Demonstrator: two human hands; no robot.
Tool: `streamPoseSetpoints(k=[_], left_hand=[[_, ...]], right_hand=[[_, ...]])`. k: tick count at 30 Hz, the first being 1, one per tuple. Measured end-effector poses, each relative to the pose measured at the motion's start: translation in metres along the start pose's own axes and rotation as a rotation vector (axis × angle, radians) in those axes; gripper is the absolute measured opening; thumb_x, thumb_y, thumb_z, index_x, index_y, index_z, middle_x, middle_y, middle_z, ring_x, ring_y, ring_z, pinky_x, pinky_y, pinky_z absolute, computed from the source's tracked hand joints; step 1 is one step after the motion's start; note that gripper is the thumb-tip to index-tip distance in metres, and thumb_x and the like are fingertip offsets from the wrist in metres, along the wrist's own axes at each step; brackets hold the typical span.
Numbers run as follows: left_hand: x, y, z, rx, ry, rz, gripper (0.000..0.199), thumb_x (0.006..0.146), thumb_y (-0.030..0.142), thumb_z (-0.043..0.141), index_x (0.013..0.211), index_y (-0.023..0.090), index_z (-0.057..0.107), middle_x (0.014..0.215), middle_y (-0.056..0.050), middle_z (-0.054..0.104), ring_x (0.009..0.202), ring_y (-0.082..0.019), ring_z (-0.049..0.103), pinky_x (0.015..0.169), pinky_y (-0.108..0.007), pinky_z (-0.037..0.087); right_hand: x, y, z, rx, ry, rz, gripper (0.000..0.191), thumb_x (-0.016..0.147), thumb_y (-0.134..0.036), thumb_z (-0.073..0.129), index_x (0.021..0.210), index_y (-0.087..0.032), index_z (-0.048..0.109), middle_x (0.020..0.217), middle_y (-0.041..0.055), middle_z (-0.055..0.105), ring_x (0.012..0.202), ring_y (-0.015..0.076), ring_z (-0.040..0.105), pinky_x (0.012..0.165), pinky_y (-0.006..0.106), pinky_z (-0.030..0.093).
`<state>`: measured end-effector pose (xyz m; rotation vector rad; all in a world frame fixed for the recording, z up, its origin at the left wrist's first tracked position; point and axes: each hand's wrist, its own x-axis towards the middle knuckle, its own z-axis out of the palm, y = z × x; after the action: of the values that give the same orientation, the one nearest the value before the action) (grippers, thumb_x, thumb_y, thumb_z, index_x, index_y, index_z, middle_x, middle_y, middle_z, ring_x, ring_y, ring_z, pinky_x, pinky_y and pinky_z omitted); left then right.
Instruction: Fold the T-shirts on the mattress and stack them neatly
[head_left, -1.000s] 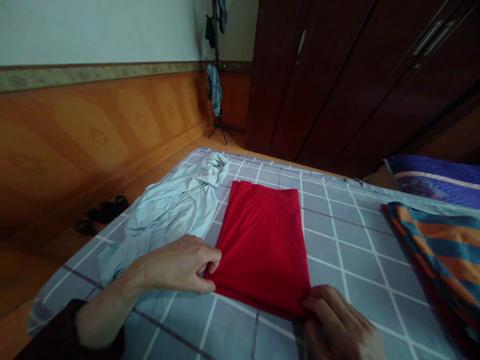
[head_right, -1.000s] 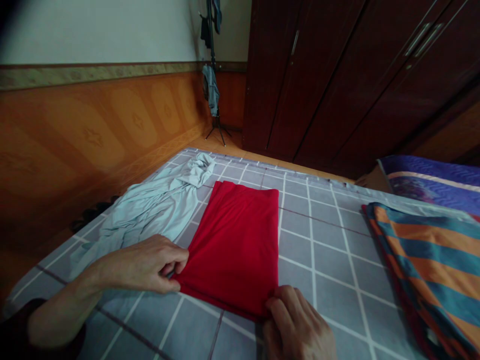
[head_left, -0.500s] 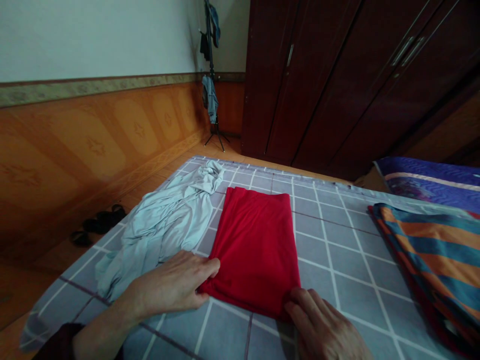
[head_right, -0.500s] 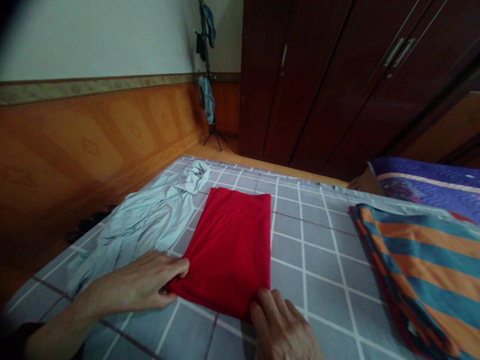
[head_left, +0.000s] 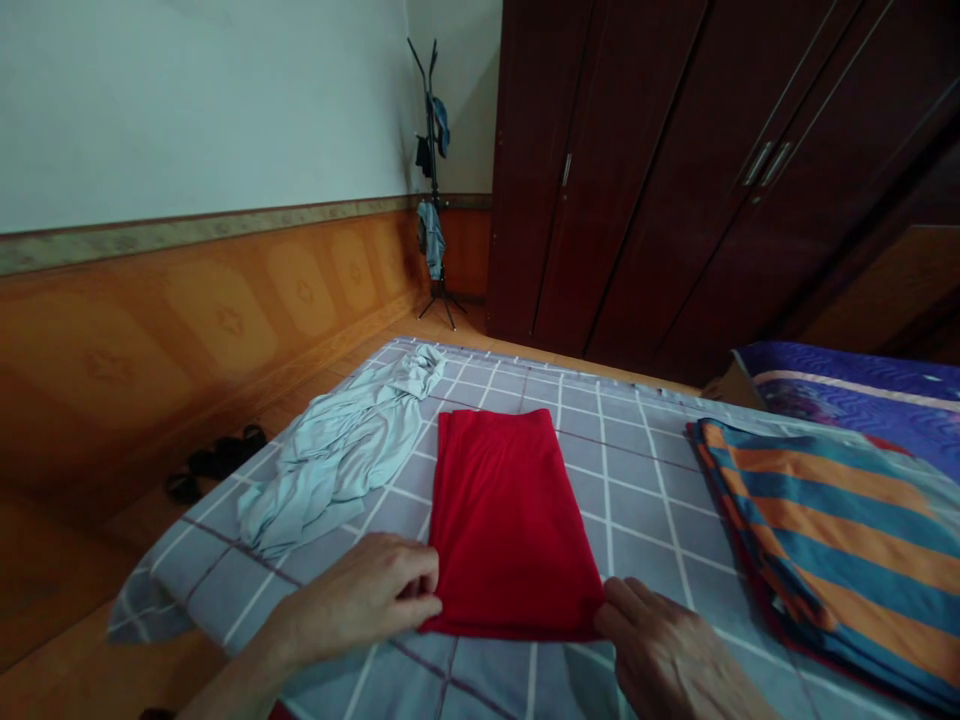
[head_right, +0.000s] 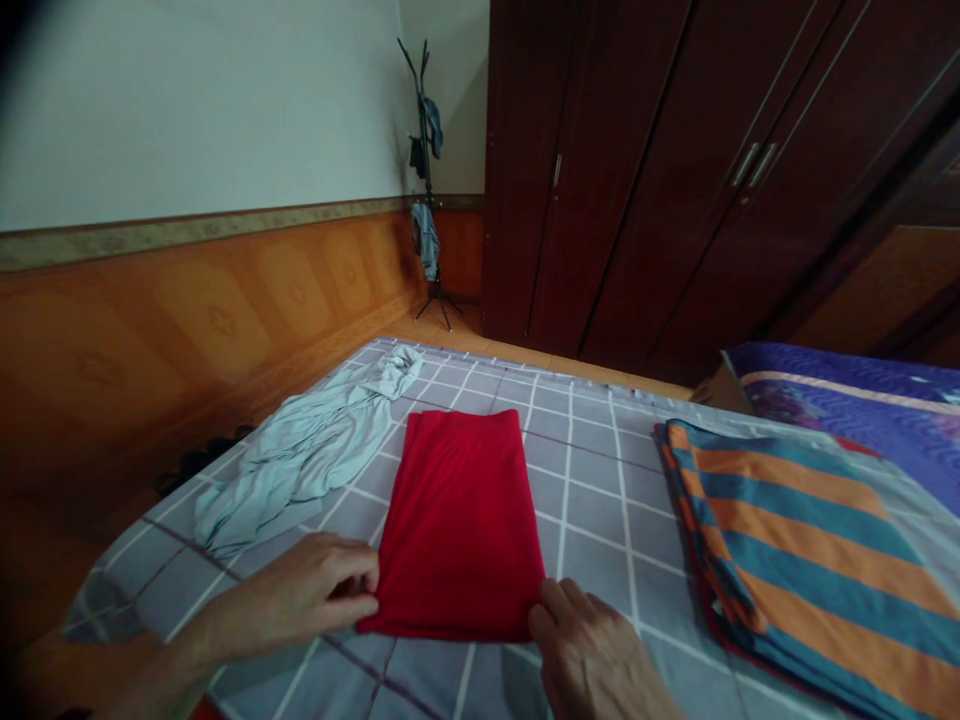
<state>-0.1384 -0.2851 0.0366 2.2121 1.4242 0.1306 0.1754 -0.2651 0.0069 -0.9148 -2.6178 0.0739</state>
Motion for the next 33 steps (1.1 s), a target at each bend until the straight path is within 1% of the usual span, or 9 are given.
streamPoseSetpoints(k=[4,7,9,15,18,21,27,30,33], left_hand=[[0.024,-0.002,-0.001,0.037,0.221,-0.138,0.012,0.086,0.029,0.051,0.080,0.021,0.058,0.077,0.001,0.064,0.074,-0.015,0.059,0.066,-0.025,0.034],[0.050,-0.012,0.008,0.079,0.369,-0.259,0.010,0.085,0.028,0.053,0.086,0.020,0.058,0.083,-0.001,0.065,0.078,-0.018,0.060,0.068,-0.026,0.035],[0.064,-0.020,0.017,0.054,0.440,-0.330,0.006,0.082,0.025,0.054,0.083,0.020,0.058,0.078,-0.001,0.064,0.073,-0.017,0.059,0.065,-0.026,0.034],[0.078,-0.041,0.033,-0.028,0.515,-0.432,0.010,0.075,0.015,0.052,0.067,0.019,0.055,0.060,0.003,0.057,0.059,-0.013,0.054,0.058,-0.023,0.032],[0.079,-0.045,0.031,-0.085,0.534,-0.446,0.011,0.076,0.015,0.050,0.066,0.019,0.055,0.060,0.004,0.057,0.058,-0.012,0.055,0.057,-0.020,0.035],[0.085,-0.048,0.022,-0.118,0.549,-0.443,0.010,0.079,0.017,0.050,0.074,0.019,0.059,0.064,0.004,0.061,0.060,-0.011,0.057,0.058,-0.019,0.038],[0.131,-0.063,-0.002,-0.036,0.637,-0.488,0.012,0.081,0.028,0.056,0.088,0.020,0.063,0.079,0.001,0.066,0.070,-0.014,0.060,0.067,-0.023,0.040],[0.154,-0.070,-0.002,0.005,0.673,-0.531,0.014,0.079,0.032,0.059,0.085,0.020,0.064,0.080,-0.001,0.066,0.074,-0.016,0.060,0.069,-0.024,0.041],[0.163,-0.077,0.002,0.027,0.699,-0.575,0.010,0.080,0.026,0.057,0.076,0.020,0.063,0.079,-0.001,0.066,0.075,-0.015,0.060,0.070,-0.024,0.040]], right_hand=[[0.013,-0.009,0.009,0.019,-0.056,-0.043,0.026,0.067,-0.001,0.041,0.078,-0.023,0.049,0.076,0.0018,0.057,0.061,0.0156,0.049,0.051,0.028,0.034],[0.034,-0.019,0.025,0.064,-0.088,-0.089,0.020,0.071,-0.004,0.045,0.076,-0.023,0.049,0.076,0.0017,0.057,0.060,0.0145,0.047,0.050,0.028,0.030],[0.043,-0.022,0.036,0.099,-0.106,-0.100,0.016,0.076,-0.006,0.047,0.077,-0.022,0.051,0.079,0.0018,0.057,0.063,0.0143,0.048,0.053,0.028,0.030],[0.045,-0.015,0.058,0.271,-0.042,-0.016,0.012,0.079,-0.010,0.050,0.074,-0.020,0.054,0.077,0.0020,0.057,0.068,0.0147,0.050,0.058,0.027,0.032],[0.044,-0.011,0.062,0.330,0.011,-0.034,0.013,0.077,-0.008,0.050,0.071,-0.020,0.053,0.075,0.0012,0.056,0.066,0.0135,0.049,0.058,0.026,0.032],[0.044,-0.008,0.066,0.350,0.065,-0.045,0.014,0.075,-0.007,0.051,0.069,-0.019,0.051,0.073,0.0008,0.056,0.064,0.0125,0.049,0.056,0.025,0.031],[0.042,0.000,0.079,0.347,0.146,-0.086,0.015,0.072,-0.005,0.052,0.069,-0.020,0.050,0.069,-0.0004,0.053,0.063,0.0117,0.049,0.055,0.025,0.032],[0.040,0.003,0.085,0.352,0.152,-0.084,0.016,0.071,-0.005,0.052,0.069,-0.020,0.050,0.070,-0.0007,0.054,0.063,0.0113,0.049,0.055,0.024,0.032],[0.039,0.005,0.089,0.347,0.179,-0.077,0.016,0.069,-0.006,0.054,0.068,-0.021,0.049,0.068,-0.0015,0.053,0.061,0.0113,0.050,0.054,0.024,0.032]])
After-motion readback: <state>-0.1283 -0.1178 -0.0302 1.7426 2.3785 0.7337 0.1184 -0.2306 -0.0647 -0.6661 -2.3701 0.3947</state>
